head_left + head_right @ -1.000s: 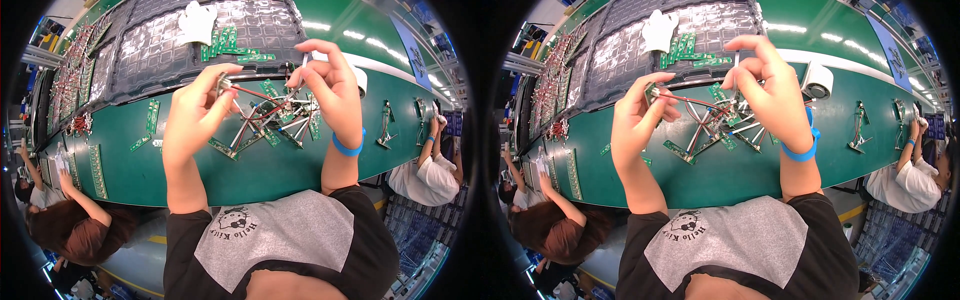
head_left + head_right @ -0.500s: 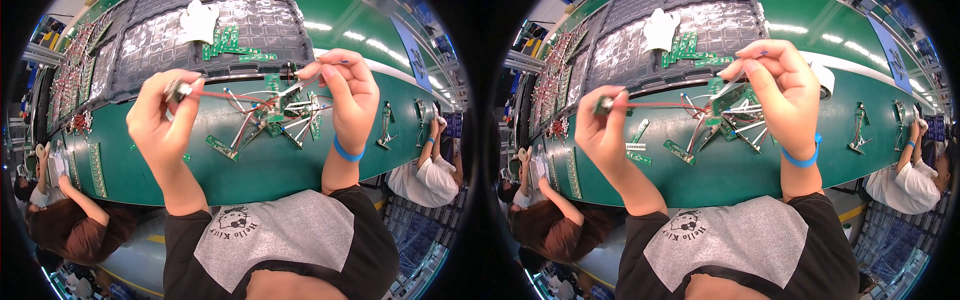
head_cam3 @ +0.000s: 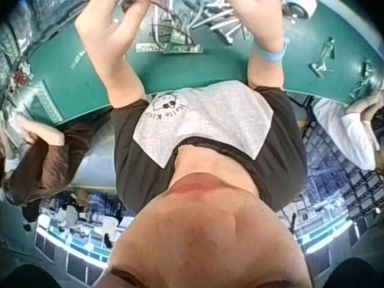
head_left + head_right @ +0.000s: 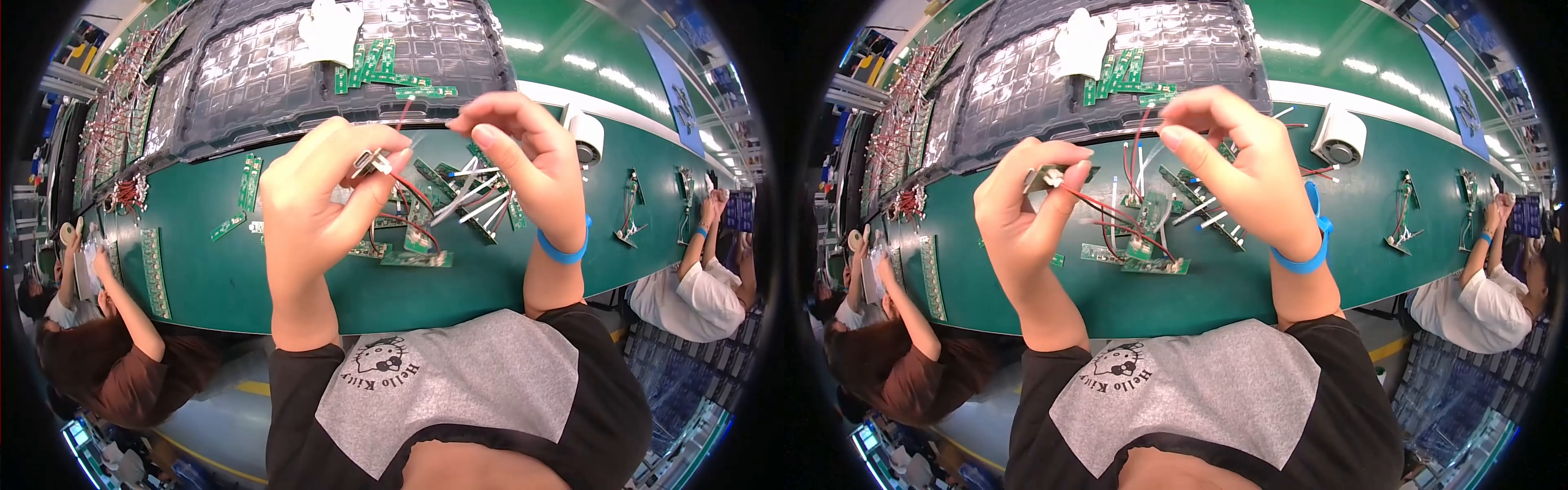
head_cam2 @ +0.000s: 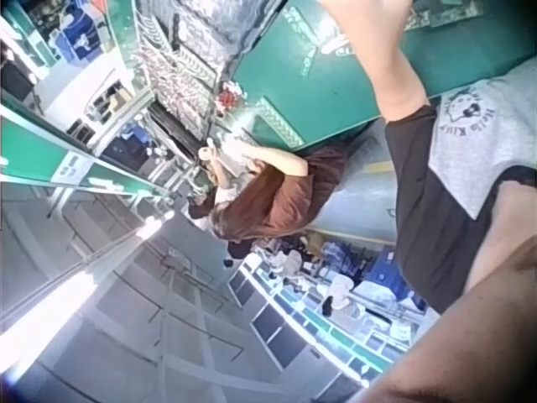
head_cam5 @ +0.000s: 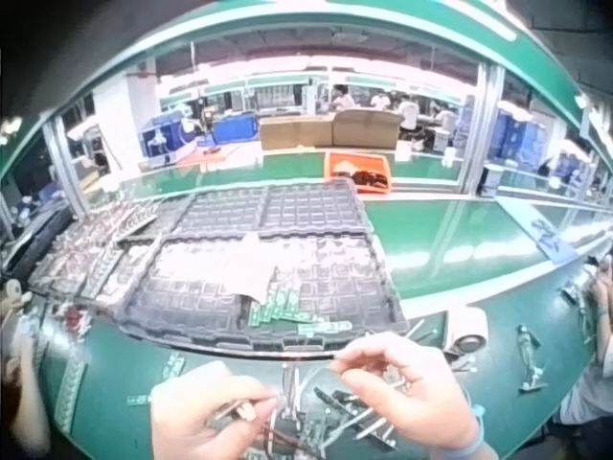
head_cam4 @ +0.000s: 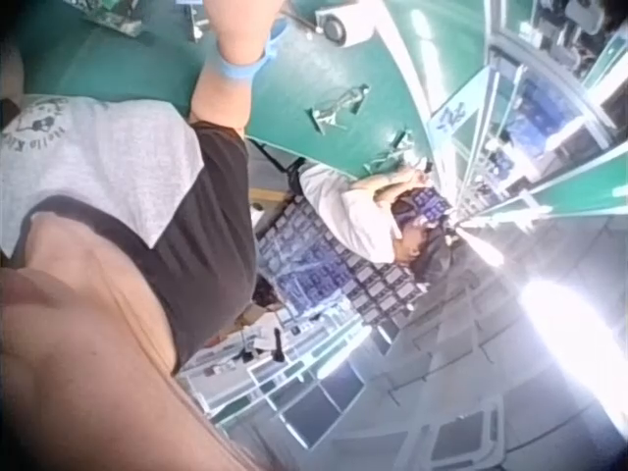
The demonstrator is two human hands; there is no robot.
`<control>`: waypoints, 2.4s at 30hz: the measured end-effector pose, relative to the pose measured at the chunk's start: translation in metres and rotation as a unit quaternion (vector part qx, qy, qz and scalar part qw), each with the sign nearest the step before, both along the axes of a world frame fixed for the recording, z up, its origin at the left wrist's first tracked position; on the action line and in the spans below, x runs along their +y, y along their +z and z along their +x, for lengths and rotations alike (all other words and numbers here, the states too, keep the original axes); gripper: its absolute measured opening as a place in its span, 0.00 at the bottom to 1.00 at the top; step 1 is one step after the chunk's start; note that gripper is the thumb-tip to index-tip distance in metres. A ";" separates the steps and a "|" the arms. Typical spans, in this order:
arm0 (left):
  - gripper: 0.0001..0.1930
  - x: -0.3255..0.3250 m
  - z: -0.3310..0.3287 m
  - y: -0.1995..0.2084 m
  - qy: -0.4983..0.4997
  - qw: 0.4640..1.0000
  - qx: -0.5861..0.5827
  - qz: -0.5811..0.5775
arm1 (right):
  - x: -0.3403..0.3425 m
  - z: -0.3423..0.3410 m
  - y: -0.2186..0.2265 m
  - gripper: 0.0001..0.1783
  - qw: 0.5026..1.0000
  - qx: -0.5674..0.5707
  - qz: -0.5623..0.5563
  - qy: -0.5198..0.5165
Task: The person connects wire harnesses to circuit boards by hand, aligns the wires along each board, and places the assembled boards on the table.
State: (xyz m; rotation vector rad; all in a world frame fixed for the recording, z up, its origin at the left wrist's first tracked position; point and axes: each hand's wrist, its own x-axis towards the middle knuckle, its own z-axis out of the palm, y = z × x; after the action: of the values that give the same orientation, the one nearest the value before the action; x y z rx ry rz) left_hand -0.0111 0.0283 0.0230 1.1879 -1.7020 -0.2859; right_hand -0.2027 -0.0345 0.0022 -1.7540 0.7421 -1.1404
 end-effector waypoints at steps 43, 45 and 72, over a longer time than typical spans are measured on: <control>0.09 -0.008 -0.004 -0.019 -0.155 0.919 0.318 0.174 | -0.001 -0.002 -0.001 0.08 0.967 -0.162 0.174 0.097; 0.10 -0.010 -0.002 -0.021 -0.191 0.896 0.359 0.178 | 0.005 0.000 0.001 0.08 0.986 -0.078 0.123 0.084; 0.11 -0.017 -0.007 -0.026 -0.269 0.850 0.394 0.224 | 0.013 0.001 0.005 0.08 0.979 -0.033 0.180 0.087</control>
State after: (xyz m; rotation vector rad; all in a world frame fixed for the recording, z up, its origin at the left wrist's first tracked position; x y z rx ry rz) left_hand -0.0179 0.0110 -0.0031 0.6911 -1.1942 -1.3809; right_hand -0.2021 -0.0217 0.0069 -1.4390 0.6901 -0.8802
